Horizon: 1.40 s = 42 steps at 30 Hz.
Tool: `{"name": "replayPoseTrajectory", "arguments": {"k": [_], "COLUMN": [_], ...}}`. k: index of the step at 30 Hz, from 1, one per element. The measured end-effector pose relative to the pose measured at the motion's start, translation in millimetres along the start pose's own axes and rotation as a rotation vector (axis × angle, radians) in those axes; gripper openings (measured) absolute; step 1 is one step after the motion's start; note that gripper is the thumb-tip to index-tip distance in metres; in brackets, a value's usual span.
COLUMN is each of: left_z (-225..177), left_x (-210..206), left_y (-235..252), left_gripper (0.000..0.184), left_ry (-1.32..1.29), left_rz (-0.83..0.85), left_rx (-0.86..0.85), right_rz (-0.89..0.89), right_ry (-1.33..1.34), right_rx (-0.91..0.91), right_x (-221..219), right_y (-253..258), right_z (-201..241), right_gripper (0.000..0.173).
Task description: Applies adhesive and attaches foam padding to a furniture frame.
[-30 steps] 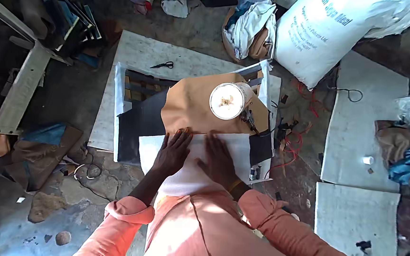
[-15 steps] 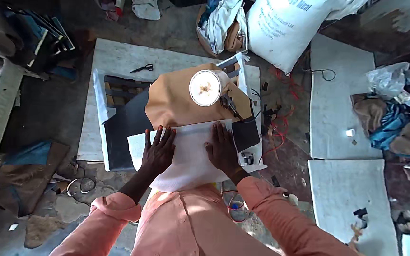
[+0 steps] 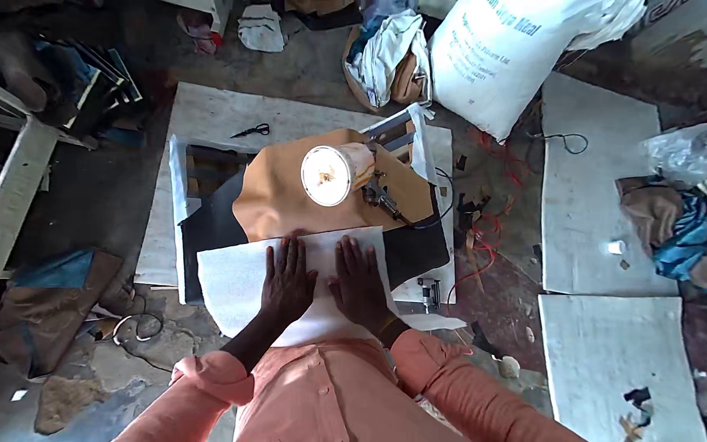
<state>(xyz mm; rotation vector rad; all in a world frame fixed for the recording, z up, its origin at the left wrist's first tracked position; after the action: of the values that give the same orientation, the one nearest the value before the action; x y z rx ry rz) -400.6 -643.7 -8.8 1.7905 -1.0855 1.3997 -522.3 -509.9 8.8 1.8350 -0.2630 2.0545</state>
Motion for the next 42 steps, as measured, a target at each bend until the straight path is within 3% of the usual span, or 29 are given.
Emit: {"name": "replayPoseTrajectory", "arguments": {"k": [2, 4, 6, 8, 12, 16, 20, 24, 27, 29, 33, 38, 39, 42], "left_z": [-18, -18, -11, -12, -40, -96, -100, -79, -63, -60, -67, -152, -178, -269], "left_x": [0, 1, 0, -1, -1, 2, 0, -3, -4, -8, -8, -6, -7, -20], "left_y": [16, 20, 18, 7, 8, 41, 50, 30, 22, 21, 23, 72, 87, 146], "left_gripper": [0.073, 0.073, 0.072, 0.071, 0.067, 0.063, 0.062, 0.065, 0.068, 0.069, 0.072, 0.080, 0.082, 0.079], "left_ry": [-0.012, -0.007, 0.017, 0.042, 0.046, -0.050, -0.068, 0.021, 0.096, 0.108, 0.107, 0.014, 0.002, -0.046], "left_rz": [0.008, 0.002, -0.011, -0.024, -0.008, 0.092, 0.094, 0.003, -0.060, -0.074, -0.046, -0.077, -0.067, -0.096], "left_rx": [-0.018, -0.045, -0.036, 0.006, 0.049, -0.022, -0.004, 0.046, 0.020, 0.005, 0.039, -0.019, -0.047, -0.139], "right_rz": [0.049, -0.029, -0.144, -0.109, -0.045, -0.028, -0.076, -0.134, -0.265, -0.363, -0.383, -0.548, -0.581, -0.748], "right_ry": [0.202, 0.440, 0.449, 0.432, 0.508, 0.541, 0.551, 0.568, 0.606, 0.621, 0.566, 0.471, 0.543, 1.187], "right_rx": [0.052, -0.014, -0.157, -0.268, -0.230, -0.103, -0.141, -0.327, -0.540, -0.677, -0.988, -1.111, -1.185, -1.675], "right_x": [9, 23, 30, 22, -7, -2, 5, 46, 75, 93, 116, 120, 122, 162], "right_y": [-1, 8, 35, 68, 128, 121, 107, 29, -72, -147, -271, -355, -360, -330], "right_z": [-8, -38, -85, -122, -158, -170, -197, -232, -255, -265, -283, -341, -353, -406], "right_gripper": [0.064, 0.059, 0.063, 0.071, 0.054, 0.057, 0.044, 0.032, 0.039, 0.031, 0.040, 0.061, 0.061, 0.040]}}
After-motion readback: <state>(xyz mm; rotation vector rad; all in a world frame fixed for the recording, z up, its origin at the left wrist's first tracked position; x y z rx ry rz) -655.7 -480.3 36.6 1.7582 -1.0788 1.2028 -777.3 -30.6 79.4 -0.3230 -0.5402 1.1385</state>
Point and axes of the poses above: each hand's wrist, its own y-axis towards the middle knuckle, its own x-axis out of the back of the hand, z = x × y, the point moved 3 cm from there along y, towards the middle knuckle, and after that the axes turned 2 degrees about -z, right-handed, at the moved point
